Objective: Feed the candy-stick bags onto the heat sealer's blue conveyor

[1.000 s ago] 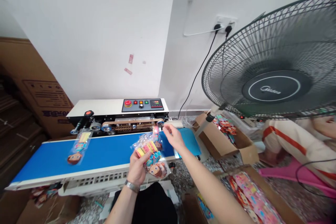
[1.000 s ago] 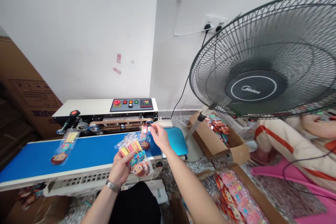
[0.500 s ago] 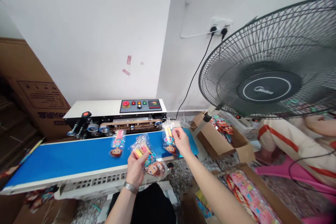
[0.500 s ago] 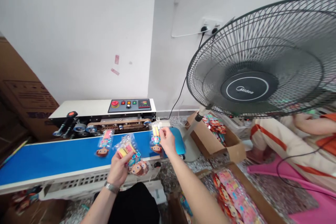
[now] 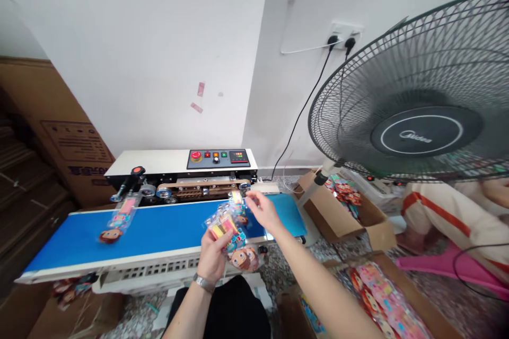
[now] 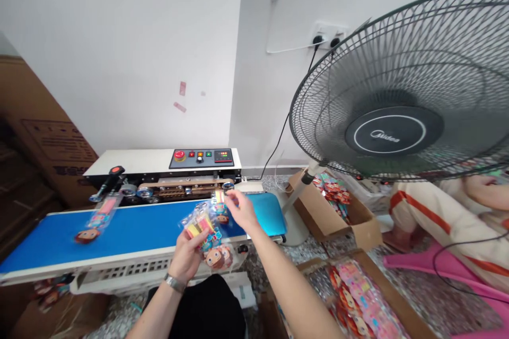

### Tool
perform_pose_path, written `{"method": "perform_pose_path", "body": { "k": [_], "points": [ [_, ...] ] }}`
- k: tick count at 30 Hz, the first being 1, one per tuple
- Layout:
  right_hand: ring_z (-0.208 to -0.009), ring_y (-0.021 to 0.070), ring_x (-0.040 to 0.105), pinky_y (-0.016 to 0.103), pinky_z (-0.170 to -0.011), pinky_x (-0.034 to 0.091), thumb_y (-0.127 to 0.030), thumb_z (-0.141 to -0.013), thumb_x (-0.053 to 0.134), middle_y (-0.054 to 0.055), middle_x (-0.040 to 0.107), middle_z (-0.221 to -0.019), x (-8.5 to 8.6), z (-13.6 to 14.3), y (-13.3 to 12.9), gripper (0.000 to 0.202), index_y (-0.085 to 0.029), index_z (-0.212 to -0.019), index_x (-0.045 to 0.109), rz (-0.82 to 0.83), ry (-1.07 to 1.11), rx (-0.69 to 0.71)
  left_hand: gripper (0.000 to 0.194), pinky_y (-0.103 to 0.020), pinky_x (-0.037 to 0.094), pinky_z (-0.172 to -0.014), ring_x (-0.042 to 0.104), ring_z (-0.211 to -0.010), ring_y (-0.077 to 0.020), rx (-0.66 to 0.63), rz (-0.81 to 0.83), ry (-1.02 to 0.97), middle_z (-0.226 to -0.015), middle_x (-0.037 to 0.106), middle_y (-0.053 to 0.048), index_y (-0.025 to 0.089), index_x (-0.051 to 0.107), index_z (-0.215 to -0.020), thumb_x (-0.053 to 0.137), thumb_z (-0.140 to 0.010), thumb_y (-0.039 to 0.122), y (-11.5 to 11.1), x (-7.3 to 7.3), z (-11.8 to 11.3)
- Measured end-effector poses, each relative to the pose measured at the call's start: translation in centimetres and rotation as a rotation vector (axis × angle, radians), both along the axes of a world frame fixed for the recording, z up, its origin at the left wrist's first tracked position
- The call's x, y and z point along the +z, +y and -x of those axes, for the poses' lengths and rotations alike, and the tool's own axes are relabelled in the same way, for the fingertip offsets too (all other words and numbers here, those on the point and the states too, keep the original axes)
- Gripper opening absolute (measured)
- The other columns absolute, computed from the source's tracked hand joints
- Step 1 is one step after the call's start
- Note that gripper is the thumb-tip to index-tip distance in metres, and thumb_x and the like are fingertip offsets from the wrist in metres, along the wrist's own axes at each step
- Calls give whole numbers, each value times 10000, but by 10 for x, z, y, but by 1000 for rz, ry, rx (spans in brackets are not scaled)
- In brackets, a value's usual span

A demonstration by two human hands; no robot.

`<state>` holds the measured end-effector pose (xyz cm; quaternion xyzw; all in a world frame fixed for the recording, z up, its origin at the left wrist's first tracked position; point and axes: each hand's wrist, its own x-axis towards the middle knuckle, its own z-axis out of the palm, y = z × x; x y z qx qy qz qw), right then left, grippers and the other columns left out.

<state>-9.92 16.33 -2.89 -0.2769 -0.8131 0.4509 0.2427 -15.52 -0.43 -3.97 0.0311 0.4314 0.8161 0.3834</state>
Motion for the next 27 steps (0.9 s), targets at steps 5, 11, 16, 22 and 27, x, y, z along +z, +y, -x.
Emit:
{"method": "perform_pose_path", "body": {
  "k": [5,11,16,22,27],
  "points": [
    [-694,140,535,235,-628,419,-407,-828,471,1,597,-747,11,-13,-39,257,-188,-817,605,173,74,238,386,-303,481,-760,642,-783,-179,-21,-49,26,-893,693,-65,141,612,-937,755,-579,171,1,0,-3],
    [-625,117,476,225,-603,399,-384,-741,592,-28,509,-671,8,-10,-53,215,-181,-733,521,287,202,77,408,-316,462,-829,622,-905,-197,0,-75,46,-957,682,-66,161,609,-1003,733,-616,187,3,-1,-7],
    [-646,129,497,229,-606,410,-462,-752,570,-20,519,-693,7,-11,-53,277,-196,-764,493,469,313,20,363,-345,458,-850,619,-921,-219,-2,-61,64,-961,680,-79,143,618,-972,722,-632,214,3,0,-7],
    [-686,168,568,268,-636,457,-496,-704,625,-1,585,-700,6,-10,-53,343,-208,-849,508,627,337,-13,404,-332,471,-819,634,-870,-208,29,-53,73,-946,683,-72,156,606,-988,736,-610,211,3,2,-9],
    [-852,228,597,336,-756,475,-497,-683,648,61,643,-854,7,-7,-50,397,-177,-904,569,660,301,66,420,-336,480,-812,631,-893,-219,-13,-47,68,-971,679,-81,157,605,-977,749,-589,225,2,5,-11]
  ]
}}
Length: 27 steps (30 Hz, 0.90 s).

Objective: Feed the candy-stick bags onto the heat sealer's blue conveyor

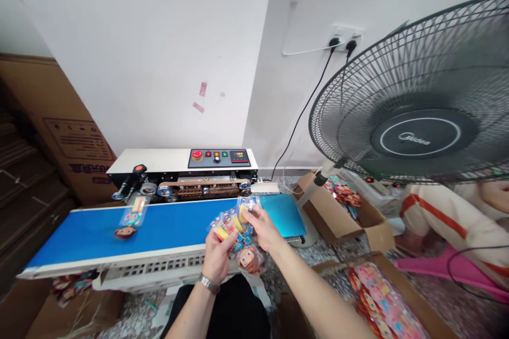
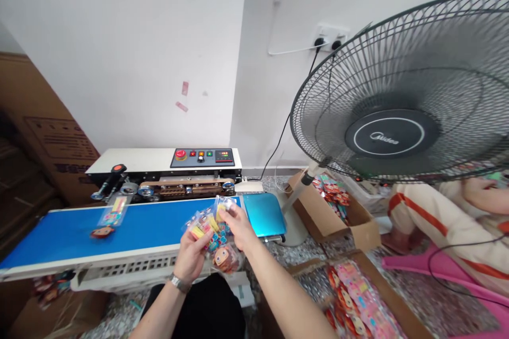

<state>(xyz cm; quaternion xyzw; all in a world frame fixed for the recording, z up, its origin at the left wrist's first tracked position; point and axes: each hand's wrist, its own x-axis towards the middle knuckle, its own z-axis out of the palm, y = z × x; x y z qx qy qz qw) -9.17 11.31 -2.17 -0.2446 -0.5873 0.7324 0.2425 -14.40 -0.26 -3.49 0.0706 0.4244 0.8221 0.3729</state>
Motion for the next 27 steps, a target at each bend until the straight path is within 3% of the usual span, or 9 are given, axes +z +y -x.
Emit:
{"method": "perform_pose_path", "body": {
  "k": [6,14,16,19,21,24,27],
  "points": [
    [-757,192,593,289,-685,479,-442,-757,571,27,631,-786,-3,-5,9,285,-181,-870,573,-291,-75,-74,390,-344,469,-834,619,-925,-233,-81,-35,-14,-998,673,-100,145,629,-970,742,-605,224,-1,3,0],
    [-680,182,576,259,-608,454,-444,-798,483,32,620,-733,6,-16,29,285,-175,-862,553,-513,-199,-337,347,-338,448,-865,620,-921,-237,8,-20,3,-929,689,-102,141,662,-899,755,-581,246,-2,3,4],
    [-657,182,571,269,-626,442,-434,-806,477,29,618,-701,13,-17,27,260,-192,-833,565,-651,-282,-376,364,-339,432,-889,603,-966,-244,-45,-38,-7,-961,683,-109,147,663,-925,753,-585,240,-3,7,2],
    [-693,195,578,289,-677,432,-417,-811,488,42,631,-730,21,-16,15,229,-216,-801,595,-836,-329,-295,440,-345,414,-910,567,-1035,-252,-165,-83,-31,-1045,658,-115,167,638,-1024,740,-603,241,-4,13,-1],
    [-728,201,591,302,-706,442,-415,-815,497,45,649,-767,24,-15,6,224,-227,-870,608,-811,-288,-168,458,-352,406,-918,556,-1051,-257,-211,-115,-23,-1074,644,-115,170,625,-1059,727,-619,243,-5,15,-2],
    [-757,196,613,312,-707,478,-429,-831,485,38,671,-817,25,-16,1,309,-240,-1063,563,-542,-178,42,432,-360,408,-913,569,-1024,-255,-239,-150,-4,-1059,646,-113,169,623,-1068,704,-647,227,-7,15,-1],
    [-846,194,608,303,-680,502,-454,-849,433,49,647,-945,22,-20,4,357,-247,-1119,540,-313,-122,123,419,-349,413,-902,585,-992,-240,-242,-165,-16,-1039,653,-107,177,621,-1068,699,-657,209,-10,14,2]
  ]
}}
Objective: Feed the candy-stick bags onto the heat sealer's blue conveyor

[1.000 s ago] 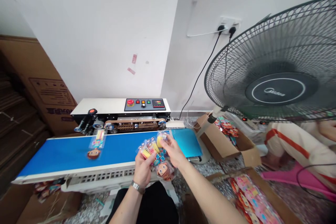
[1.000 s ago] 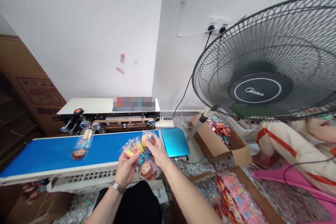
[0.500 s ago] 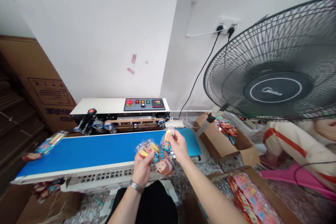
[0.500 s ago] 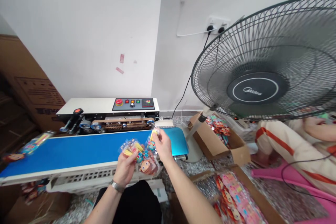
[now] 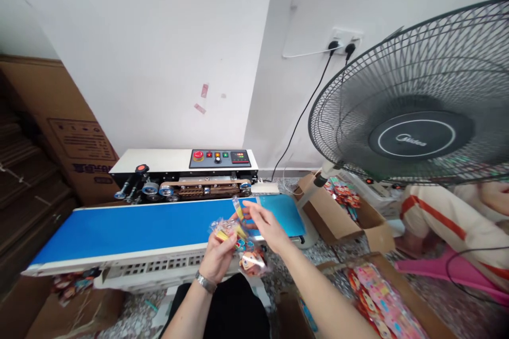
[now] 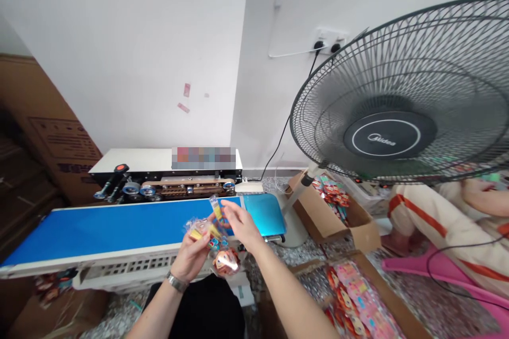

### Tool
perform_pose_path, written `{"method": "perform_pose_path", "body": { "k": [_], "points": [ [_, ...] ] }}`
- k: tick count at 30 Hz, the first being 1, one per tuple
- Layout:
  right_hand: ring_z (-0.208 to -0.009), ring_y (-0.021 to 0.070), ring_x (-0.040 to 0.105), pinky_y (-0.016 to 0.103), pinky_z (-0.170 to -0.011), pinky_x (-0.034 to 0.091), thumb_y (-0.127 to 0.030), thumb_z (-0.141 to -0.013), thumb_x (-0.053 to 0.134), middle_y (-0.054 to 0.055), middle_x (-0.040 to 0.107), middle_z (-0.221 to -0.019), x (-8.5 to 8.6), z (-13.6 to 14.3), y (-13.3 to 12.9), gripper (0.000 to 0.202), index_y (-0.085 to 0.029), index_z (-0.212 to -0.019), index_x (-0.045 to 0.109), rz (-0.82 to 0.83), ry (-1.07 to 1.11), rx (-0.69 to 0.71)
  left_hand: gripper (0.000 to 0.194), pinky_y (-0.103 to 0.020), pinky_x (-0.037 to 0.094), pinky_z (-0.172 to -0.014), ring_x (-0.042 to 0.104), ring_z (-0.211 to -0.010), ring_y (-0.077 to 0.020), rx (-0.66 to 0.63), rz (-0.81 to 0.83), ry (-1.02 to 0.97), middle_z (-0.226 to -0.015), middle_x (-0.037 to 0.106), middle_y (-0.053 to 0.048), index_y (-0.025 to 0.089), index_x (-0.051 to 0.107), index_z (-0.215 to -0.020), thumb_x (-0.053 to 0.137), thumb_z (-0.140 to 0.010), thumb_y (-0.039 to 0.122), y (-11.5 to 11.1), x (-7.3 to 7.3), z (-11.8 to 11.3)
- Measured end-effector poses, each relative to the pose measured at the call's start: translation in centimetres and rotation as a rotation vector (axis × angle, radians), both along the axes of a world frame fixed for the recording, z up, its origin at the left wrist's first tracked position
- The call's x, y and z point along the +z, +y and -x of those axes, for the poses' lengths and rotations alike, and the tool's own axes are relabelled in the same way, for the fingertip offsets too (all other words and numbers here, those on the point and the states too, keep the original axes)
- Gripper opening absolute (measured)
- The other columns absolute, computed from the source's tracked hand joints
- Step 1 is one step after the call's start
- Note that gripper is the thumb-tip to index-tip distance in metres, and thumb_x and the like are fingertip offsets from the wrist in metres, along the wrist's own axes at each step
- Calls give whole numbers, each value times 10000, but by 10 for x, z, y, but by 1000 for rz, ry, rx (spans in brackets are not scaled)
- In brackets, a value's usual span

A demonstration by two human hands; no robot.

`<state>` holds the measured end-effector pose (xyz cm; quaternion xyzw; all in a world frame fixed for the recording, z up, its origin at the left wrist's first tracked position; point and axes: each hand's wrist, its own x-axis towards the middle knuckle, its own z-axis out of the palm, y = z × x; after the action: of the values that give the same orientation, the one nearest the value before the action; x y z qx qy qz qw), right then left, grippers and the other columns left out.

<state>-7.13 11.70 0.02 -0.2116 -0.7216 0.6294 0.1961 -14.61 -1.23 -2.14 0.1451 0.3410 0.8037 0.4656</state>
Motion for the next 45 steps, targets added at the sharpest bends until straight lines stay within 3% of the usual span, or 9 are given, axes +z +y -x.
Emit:
{"method": "perform_pose_path", "body": {
  "k": [8,13,18,22,26,31,36,40,45],
  "points": [
    [-912,215,546,349,-796,456,-343,-670,675,67,575,-1031,-9,-2,-1,524,-241,-1161,522,-452,-96,-209,334,-335,428,-878,607,-929,-219,28,0,8,-991,669,-79,185,644,-966,712,-639,175,-1,-8,-3],
    [-642,137,558,238,-580,452,-367,-745,587,18,622,-779,-25,0,-2,228,-181,-877,587,-207,-96,-51,273,-304,453,-809,620,-841,-188,78,46,29,-887,681,-66,157,651,-909,712,-645,187,1,-12,-2],
    [-529,89,478,189,-498,383,-383,-730,596,-22,572,-682,-30,-2,-1,226,-167,-779,547,-152,-67,-94,354,-307,462,-797,623,-848,-195,154,104,7,-940,679,-93,136,631,-961,730,-627,200,4,-12,-1],
    [-568,117,516,204,-527,390,-431,-740,566,-12,574,-642,-38,-2,16,276,-162,-797,538,-106,-22,-302,364,-311,472,-793,630,-864,-203,223,135,-78,-950,684,-93,139,623,-960,735,-622,214,6,-15,3],
    [-531,140,543,209,-484,370,-438,-725,537,-1,595,-595,-48,1,48,278,-162,-755,554,-231,-213,-558,382,-284,492,-730,645,-826,-197,248,184,-153,-939,692,-78,155,622,-949,753,-593,201,7,-17,6],
    [-597,170,589,227,-529,377,-392,-709,547,26,634,-653,-55,17,76,231,-167,-732,599,-390,-443,-621,422,-322,500,-737,650,-813,-217,236,183,-161,-934,692,-87,152,619,-960,767,-569,211,8,-19,5],
    [-635,182,585,238,-557,374,-376,-685,601,21,623,-658,-52,39,77,200,-186,-742,629,-425,-510,-554,389,-303,500,-705,655,-766,-202,256,196,-164,-902,700,-82,146,631,-920,770,-561,204,7,-19,6],
    [-764,185,580,266,-663,416,-391,-723,581,43,630,-857,-39,39,57,298,-201,-950,608,-492,-360,-483,369,-289,492,-715,653,-774,-191,266,186,-155,-916,700,-85,143,645,-908,767,-565,199,8,-20,8],
    [-768,146,569,246,-680,442,-426,-804,505,30,618,-865,-30,17,17,313,-184,-991,575,-172,-32,50,377,-313,489,-754,650,-800,-200,287,176,-138,-899,702,-84,138,649,-923,764,-570,202,8,-20,8]
  ]
}}
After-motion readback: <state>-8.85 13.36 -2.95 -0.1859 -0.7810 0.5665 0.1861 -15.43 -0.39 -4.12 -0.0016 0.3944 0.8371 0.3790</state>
